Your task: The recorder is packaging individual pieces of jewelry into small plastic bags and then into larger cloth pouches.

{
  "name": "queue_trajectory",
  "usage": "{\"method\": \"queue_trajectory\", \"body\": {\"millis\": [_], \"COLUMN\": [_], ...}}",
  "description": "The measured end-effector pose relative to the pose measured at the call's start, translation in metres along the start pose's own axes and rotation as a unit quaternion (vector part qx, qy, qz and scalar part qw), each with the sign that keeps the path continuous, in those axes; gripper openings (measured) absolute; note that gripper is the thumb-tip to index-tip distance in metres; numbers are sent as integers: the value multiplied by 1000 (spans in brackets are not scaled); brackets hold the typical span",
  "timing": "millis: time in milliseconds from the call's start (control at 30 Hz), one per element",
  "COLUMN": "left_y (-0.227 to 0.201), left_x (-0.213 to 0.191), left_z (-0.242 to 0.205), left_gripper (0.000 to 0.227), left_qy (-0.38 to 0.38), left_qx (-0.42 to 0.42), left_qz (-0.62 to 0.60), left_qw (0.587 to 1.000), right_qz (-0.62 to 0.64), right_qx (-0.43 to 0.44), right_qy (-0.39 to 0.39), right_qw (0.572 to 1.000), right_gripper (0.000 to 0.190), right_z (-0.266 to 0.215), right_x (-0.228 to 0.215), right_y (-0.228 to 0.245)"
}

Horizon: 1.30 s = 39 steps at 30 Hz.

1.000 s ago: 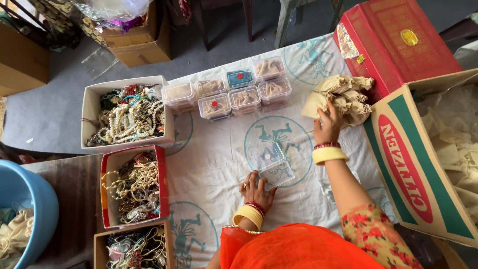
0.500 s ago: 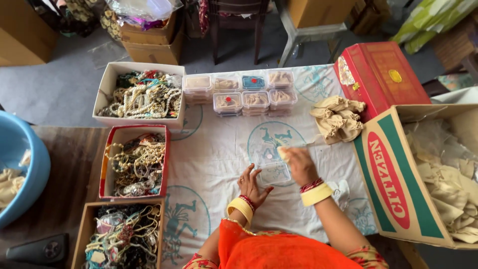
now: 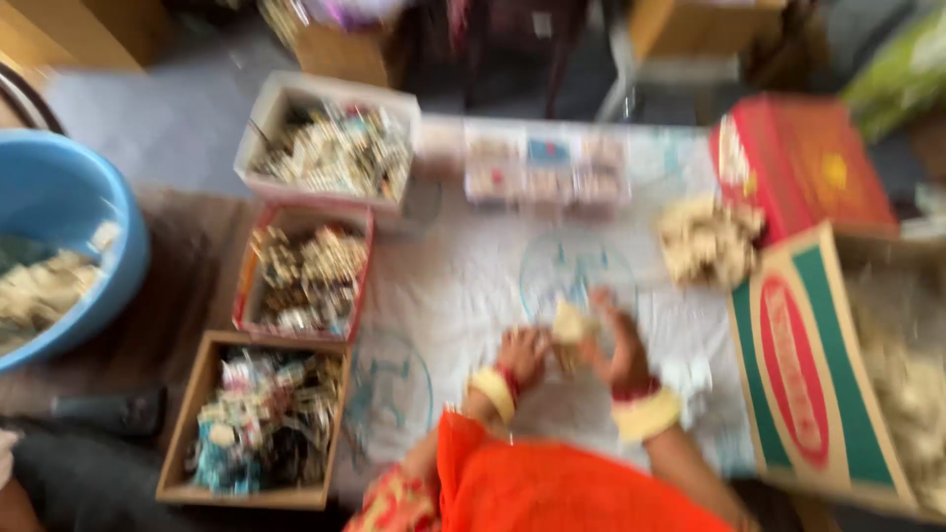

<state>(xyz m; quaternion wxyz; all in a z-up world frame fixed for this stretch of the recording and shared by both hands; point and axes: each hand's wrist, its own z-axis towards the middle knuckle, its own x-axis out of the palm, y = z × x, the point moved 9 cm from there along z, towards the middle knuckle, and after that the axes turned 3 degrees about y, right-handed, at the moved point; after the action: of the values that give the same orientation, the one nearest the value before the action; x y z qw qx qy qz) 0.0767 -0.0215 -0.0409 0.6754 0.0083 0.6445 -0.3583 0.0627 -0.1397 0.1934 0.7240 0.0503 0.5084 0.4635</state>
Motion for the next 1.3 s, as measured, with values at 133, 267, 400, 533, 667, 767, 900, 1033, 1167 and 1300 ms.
{"method": "queue_trajectory", "body": {"millis": [133, 267, 400, 533, 667, 767, 900, 1033, 1167, 1300], "left_y": [-26, -43, -38, -33, -29, -24, -19, -14, -7, -14], "left_x": [-41, -54, -49, -51, -37, -52, -70, -70, -57, -80], "left_z": [7, 4, 1, -1, -3, 7, 6, 12, 3, 6], "left_gripper": [59, 55, 46, 36, 30, 42, 45, 39, 47, 51], "left_qy": [10, 57, 43, 3, 16, -25, -73, -76, -119, -139], "left_qx": [46, 34, 13, 18, 4, -49, -144, -183, -185, -156], "left_qz": [-51, -25, -2, -8, -18, -60, -115, -137, -178, -135], "left_qw": [998, 997, 999, 1000, 1000, 997, 980, 970, 959, 969], "right_qz": [168, 128, -58, -93, -104, -120, -75, -46, -76, -113], "right_qx": [-113, -131, -30, 154, 159, 134, 201, 155, 109, 111], "right_qy": [-199, -270, -12, 108, 116, 86, 97, 67, 69, 139], "right_qw": [959, 945, 998, 978, 975, 980, 972, 985, 989, 977], "right_gripper": [85, 67, 56, 74, 80, 60, 29, 47, 51, 38], "right_z": [57, 47, 20, -57, -68, -80, -95, -34, -31, -35], "right_x": [-105, -122, -28, 46, 59, 71, 81, 52, 64, 75], "right_y": [99, 122, 39, -50, -48, -88, -133, -76, -73, -99]}}
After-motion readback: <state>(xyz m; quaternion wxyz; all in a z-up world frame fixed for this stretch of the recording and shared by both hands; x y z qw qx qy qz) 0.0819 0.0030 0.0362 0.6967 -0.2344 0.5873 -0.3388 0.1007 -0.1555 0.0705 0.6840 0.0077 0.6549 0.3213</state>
